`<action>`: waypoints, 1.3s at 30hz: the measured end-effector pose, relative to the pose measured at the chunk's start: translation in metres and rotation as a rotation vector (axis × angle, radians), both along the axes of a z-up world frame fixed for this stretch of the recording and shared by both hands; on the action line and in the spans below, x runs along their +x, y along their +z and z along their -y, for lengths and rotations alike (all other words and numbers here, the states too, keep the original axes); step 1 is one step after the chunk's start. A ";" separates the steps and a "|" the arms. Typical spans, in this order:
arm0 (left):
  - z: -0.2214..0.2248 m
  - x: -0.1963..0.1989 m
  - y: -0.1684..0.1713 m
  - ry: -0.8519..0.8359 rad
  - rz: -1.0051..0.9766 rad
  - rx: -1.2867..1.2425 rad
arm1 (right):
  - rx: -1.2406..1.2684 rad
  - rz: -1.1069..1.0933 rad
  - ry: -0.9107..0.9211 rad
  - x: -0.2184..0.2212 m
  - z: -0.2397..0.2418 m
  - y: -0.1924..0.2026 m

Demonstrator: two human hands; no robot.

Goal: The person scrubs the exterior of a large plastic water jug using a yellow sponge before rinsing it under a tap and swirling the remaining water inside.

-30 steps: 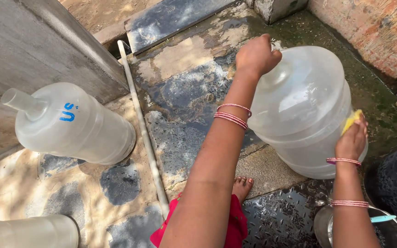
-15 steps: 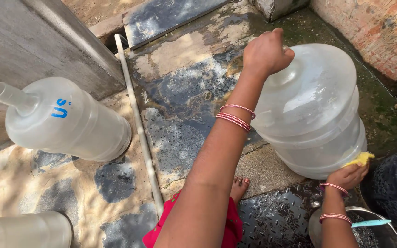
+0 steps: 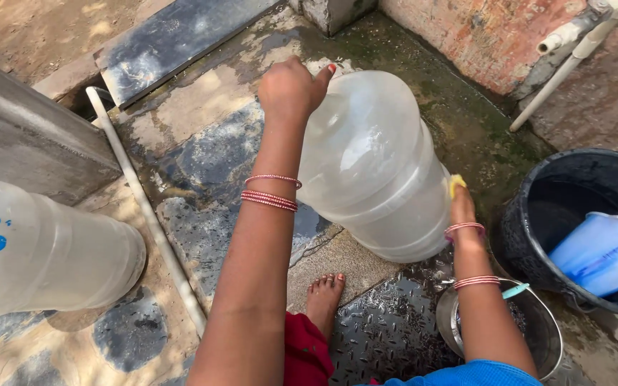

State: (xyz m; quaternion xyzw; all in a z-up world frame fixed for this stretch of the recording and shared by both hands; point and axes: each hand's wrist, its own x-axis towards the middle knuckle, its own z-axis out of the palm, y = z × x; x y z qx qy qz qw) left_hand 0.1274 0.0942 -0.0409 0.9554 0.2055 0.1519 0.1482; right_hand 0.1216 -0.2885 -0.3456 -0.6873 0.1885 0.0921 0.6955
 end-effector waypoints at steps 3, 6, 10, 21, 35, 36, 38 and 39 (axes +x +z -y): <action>0.000 0.011 -0.008 -0.057 0.144 0.146 | -0.276 0.582 0.103 -0.023 -0.084 0.092; 0.015 0.015 -0.013 -0.045 0.289 0.100 | -0.273 0.892 0.082 -0.079 -0.145 0.177; 0.022 0.009 -0.004 -0.052 0.315 0.020 | -0.753 1.084 0.123 -0.139 -0.165 0.158; -0.076 -0.007 -0.018 -0.050 0.236 -0.306 | 0.210 -0.155 -0.260 -0.066 -0.024 -0.065; -0.060 -0.009 -0.196 0.044 -0.296 -0.667 | -0.320 0.213 0.009 -0.108 -0.010 0.031; -0.036 -0.005 -0.186 0.099 -0.412 -0.373 | -0.284 0.220 0.028 -0.115 -0.025 0.031; 0.020 -0.007 -0.163 -0.036 -0.494 -0.206 | -0.307 0.264 0.057 -0.119 -0.053 0.040; 0.049 -0.012 -0.156 -0.133 -0.502 -0.080 | -0.367 0.282 0.069 -0.127 -0.064 0.044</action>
